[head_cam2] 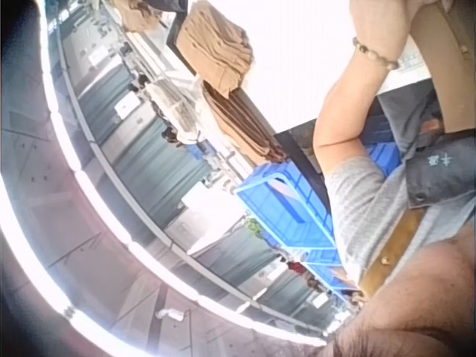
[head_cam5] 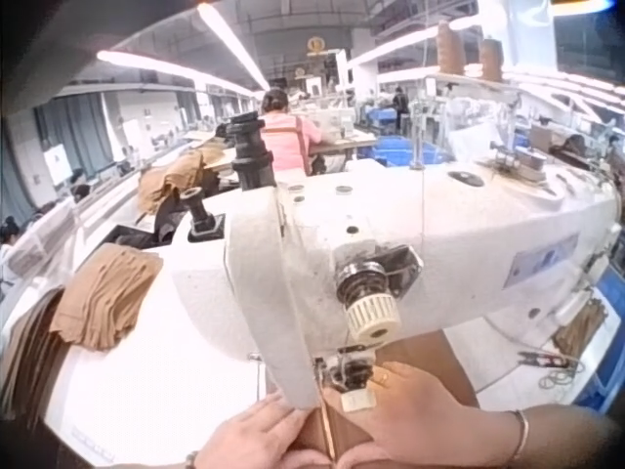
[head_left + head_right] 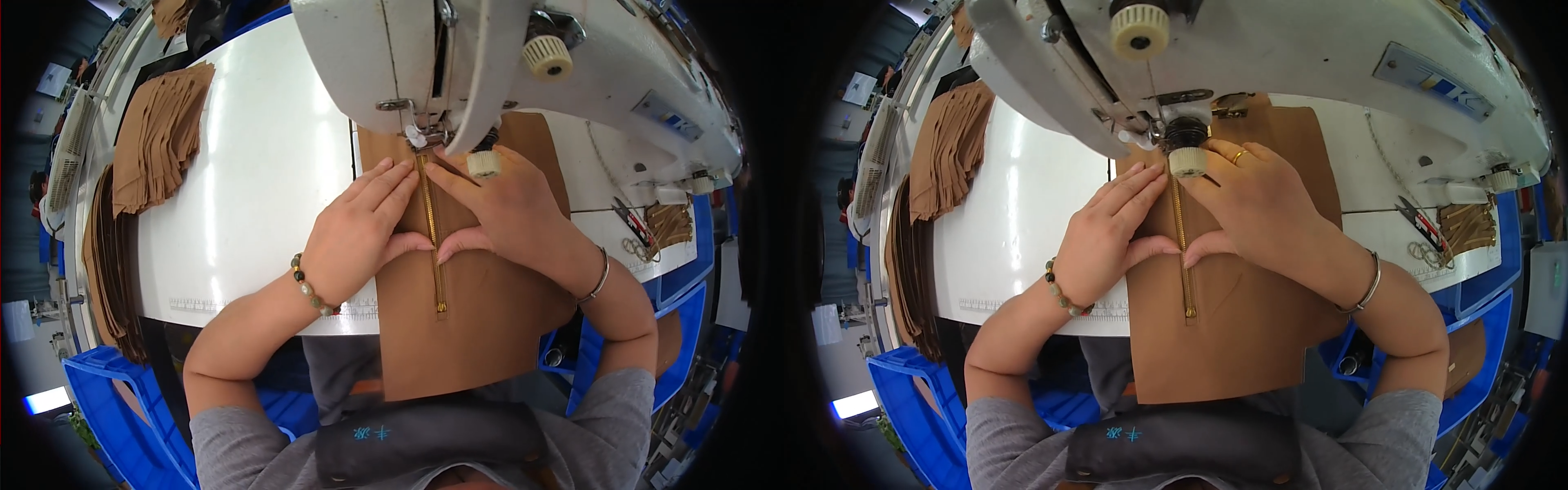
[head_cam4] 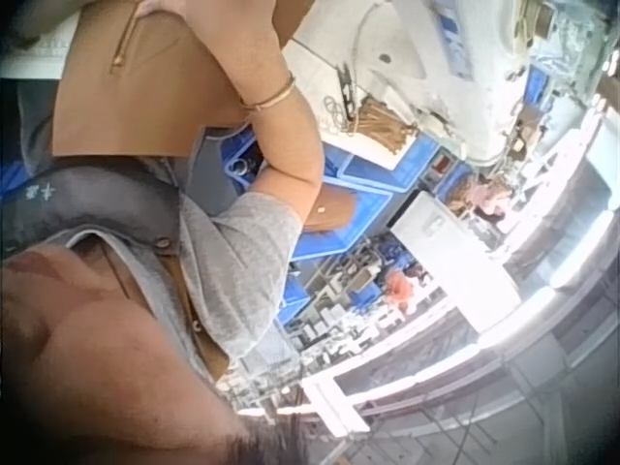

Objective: Sewing zippers onto leather panels using an industrial sewing machine in a workshop environment.

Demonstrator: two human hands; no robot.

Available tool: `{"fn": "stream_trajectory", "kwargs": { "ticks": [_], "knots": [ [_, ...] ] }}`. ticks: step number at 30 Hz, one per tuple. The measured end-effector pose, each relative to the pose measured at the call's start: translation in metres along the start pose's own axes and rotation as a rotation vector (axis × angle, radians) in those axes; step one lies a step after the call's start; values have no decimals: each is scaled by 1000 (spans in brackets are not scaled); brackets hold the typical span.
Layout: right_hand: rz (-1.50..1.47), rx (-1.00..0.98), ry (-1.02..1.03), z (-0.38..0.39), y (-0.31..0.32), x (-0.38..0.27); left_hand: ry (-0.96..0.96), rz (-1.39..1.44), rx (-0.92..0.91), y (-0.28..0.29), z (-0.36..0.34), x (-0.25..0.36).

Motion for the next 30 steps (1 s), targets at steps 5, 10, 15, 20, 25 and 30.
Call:
{"fn": "stream_trajectory", "kwargs": {
  "ticks": [5,10,15,20,25,30],
  "knots": [
    [6,-44,-7,-1,3,1,-33,-65,-38,-1,-2,3],
    [28,-51,-9,-1,4,-1,-42,-96,-46,-1,-4,3],
    [67,-14,28,-4,7,0,-73,-131,-29,-1,-8,1],
    [54,7,40,-2,5,1,-76,-150,-18,1,-8,1],
    [-21,-58,5,4,1,-2,-46,-89,-31,2,-5,-3],
    [-127,-227,8,49,24,-64,12,-130,-101,6,21,10]
  ]
}}
Point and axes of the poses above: each hand's wrist, its own z-axis away from the middle knuckle, its own y-axis out of the back of the hand, x = y × z, the point moved 2 cm from there along -z, towards the middle knuckle, and after that the axes turned 2 degrees about z, right-handed, at the moved point
